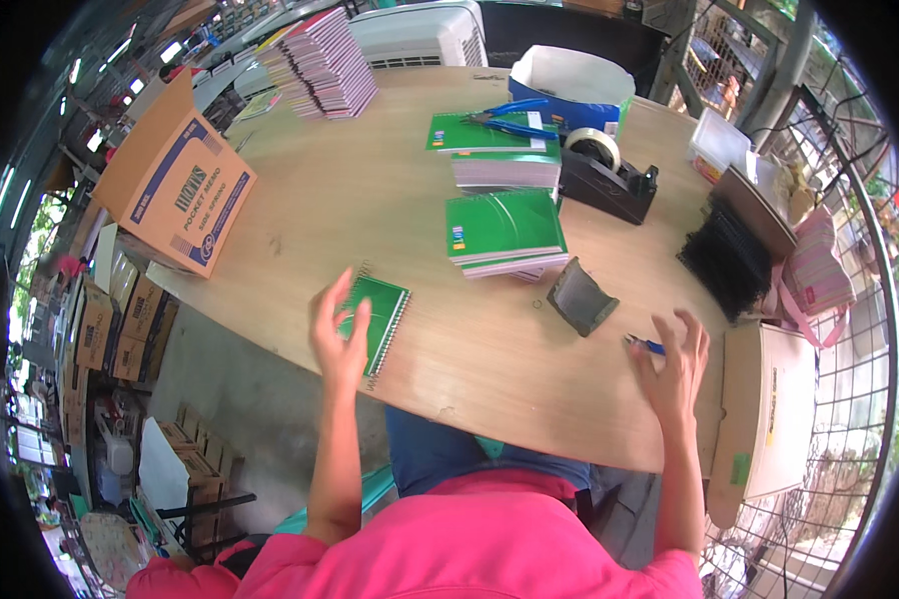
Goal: The person trims the wire coil on a stack of notebooks using pliers and then manually threads a long wire coil through the punched holes of a notebook at a workstation.
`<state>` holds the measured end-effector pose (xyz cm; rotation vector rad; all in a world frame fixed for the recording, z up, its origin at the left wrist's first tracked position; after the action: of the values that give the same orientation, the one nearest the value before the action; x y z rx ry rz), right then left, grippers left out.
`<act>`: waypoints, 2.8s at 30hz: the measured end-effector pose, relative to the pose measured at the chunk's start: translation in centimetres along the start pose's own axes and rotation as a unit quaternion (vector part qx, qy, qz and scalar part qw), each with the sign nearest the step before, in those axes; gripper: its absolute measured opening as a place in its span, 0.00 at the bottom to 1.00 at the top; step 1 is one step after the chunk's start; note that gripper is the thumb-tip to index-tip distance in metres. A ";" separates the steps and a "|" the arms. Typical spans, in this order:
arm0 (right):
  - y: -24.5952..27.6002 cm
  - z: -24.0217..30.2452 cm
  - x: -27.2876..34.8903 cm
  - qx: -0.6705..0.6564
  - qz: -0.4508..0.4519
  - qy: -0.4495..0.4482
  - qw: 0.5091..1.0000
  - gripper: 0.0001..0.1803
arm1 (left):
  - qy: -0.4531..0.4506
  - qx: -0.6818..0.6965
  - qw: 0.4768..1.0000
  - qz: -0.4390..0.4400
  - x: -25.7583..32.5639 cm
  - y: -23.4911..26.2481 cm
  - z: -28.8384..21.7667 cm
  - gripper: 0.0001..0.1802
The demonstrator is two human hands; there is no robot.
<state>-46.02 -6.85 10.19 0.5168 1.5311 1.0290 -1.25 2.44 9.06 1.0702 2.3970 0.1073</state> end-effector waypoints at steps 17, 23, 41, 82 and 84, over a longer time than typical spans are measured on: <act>-9.6 -12.3 -7.8 0.147 0.009 -0.114 0.982 0.13 | 0.057 0.218 0.969 0.099 -9.9 -9.6 -1.1 0.13; -3.7 -11.4 -8.4 0.140 -0.105 -0.018 0.984 0.10 | -0.123 0.181 0.976 -0.026 4.3 -6.7 -4.8 0.21; -3.5 8.5 -4.4 -0.420 0.147 0.082 0.892 0.08 | -0.108 0.139 0.977 0.118 7.1 -12.3 -3.0 0.06; -5.0 7.4 -5.2 -0.122 0.189 -0.023 0.974 0.36 | -0.147 0.113 0.974 0.132 8.1 -12.6 -5.4 0.14; -7.8 7.9 -6.9 0.011 0.208 -0.038 0.977 0.42 | -0.153 0.098 0.976 0.118 8.8 -13.0 -6.0 0.21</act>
<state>-35.22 -13.83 7.90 0.9089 1.3965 1.2932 -17.82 0.62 7.13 1.3540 2.0305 -0.2038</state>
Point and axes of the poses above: each hand's wrist, its own x-axis away from the middle knuckle, its own y-axis out of the back of the hand, z = x × y, the point moved 10 cm from there along -x, towards the middle knuckle, and after that the axes turned 10 degrees about x, right-handed, at the moved point
